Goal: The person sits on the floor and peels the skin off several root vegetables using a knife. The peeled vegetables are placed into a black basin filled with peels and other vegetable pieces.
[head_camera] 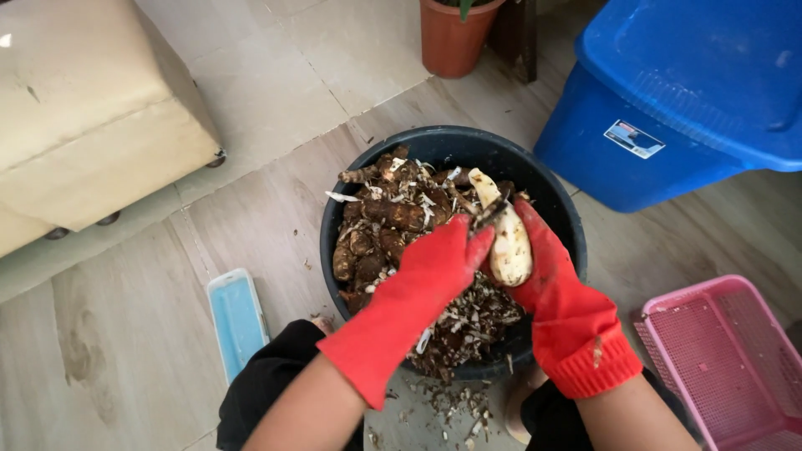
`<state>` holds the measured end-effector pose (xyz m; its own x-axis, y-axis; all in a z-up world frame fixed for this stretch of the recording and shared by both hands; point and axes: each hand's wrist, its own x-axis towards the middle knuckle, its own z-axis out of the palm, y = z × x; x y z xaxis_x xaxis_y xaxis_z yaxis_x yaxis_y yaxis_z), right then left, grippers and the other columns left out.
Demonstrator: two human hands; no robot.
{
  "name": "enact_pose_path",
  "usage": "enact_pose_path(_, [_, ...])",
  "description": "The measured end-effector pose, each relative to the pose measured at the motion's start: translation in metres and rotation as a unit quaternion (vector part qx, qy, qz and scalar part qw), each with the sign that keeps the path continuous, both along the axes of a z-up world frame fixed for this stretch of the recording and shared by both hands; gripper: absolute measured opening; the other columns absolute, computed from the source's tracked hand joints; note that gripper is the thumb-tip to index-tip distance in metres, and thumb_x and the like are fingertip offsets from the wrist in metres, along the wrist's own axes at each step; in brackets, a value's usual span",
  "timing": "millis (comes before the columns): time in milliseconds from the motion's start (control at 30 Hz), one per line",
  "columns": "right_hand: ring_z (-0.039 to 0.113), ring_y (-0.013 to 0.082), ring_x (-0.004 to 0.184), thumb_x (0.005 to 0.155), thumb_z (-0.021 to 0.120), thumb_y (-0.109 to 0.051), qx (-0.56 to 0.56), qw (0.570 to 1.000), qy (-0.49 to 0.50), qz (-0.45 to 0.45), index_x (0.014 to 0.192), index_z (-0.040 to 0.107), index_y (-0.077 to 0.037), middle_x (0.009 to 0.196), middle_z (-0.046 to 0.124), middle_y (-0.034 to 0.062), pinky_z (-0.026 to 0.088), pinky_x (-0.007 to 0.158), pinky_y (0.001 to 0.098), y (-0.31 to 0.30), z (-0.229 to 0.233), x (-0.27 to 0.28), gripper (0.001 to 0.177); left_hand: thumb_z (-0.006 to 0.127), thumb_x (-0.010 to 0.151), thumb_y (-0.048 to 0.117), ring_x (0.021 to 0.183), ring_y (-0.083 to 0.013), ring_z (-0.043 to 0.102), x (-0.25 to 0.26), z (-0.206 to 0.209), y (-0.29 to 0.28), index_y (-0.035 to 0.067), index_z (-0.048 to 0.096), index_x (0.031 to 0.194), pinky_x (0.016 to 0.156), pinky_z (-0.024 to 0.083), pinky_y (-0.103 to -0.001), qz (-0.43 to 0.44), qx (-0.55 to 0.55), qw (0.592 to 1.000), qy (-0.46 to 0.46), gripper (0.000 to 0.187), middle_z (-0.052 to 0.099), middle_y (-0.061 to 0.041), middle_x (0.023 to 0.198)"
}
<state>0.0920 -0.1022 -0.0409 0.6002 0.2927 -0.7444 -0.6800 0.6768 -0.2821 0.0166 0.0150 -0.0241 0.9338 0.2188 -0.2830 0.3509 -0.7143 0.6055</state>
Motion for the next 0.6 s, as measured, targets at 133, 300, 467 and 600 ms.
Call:
enact_pose_path(133, [0.060, 0.0239, 0.133, 0.087, 0.071, -0.029, -0.159, 0.968, -0.151, 0.118, 0.139, 0.063, -0.016, 0.137, 0.068, 0.0121, 0.039, 0.122, 0.0346, -0.011, 0.023, -0.003, 0.054, 0.030, 0.099, 0.060, 0.105, -0.0557, 0.066, -0.015, 0.021, 0.004, 0.016, 0.040, 0.148, 0.088, 0.051, -0.069, -0.066, 0.017, 0.997, -0.036, 0.067, 0.069, -0.027, 0.112])
enact_pose_path(300, [0.054, 0.0285, 0.136, 0.046, 0.099, -0.023, -0.414, 0.626, -0.637, 0.178, 0.148, 0.055, -0.011, 0.143, 0.060, 0.0157, 0.036, 0.122, 0.0368, -0.044, -0.091, 0.041, 0.112, 0.029, 0.101, 0.054, 0.105, -0.0563, 0.066, -0.022, 0.020, 0.003, 0.015, 0.037, 0.152, 0.091, 0.050, -0.071, -0.141, 0.077, 0.986, -0.034, 0.065, 0.069, -0.028, 0.108])
enact_pose_path(467, [0.074, 0.0389, 0.083, 0.077, 0.090, -0.034, -0.112, 0.988, -0.047, 0.097, 0.105, 0.074, -0.008, 0.092, 0.074, 0.0206, 0.060, 0.076, 0.0651, -0.010, -0.028, 0.028, 0.042, 0.032, 0.100, 0.057, 0.105, -0.0494, 0.069, -0.013, 0.014, 0.002, 0.014, 0.046, 0.148, 0.092, 0.052, -0.064, -0.036, 0.009, 0.999, 0.005, 0.066, 0.070, -0.024, 0.113])
enact_pose_path(600, [0.073, 0.0436, 0.081, 0.081, 0.087, -0.040, -0.100, 0.987, -0.014, 0.123, 0.103, 0.073, -0.008, 0.089, 0.073, 0.0193, 0.057, 0.077, 0.0683, -0.012, -0.025, 0.038, 0.041, 0.023, 0.100, 0.061, 0.118, -0.0500, 0.063, -0.012, 0.001, 0.015, 0.015, 0.043, 0.153, 0.103, 0.047, -0.061, 0.048, -0.019, 0.997, -0.048, 0.073, 0.068, -0.028, 0.124])
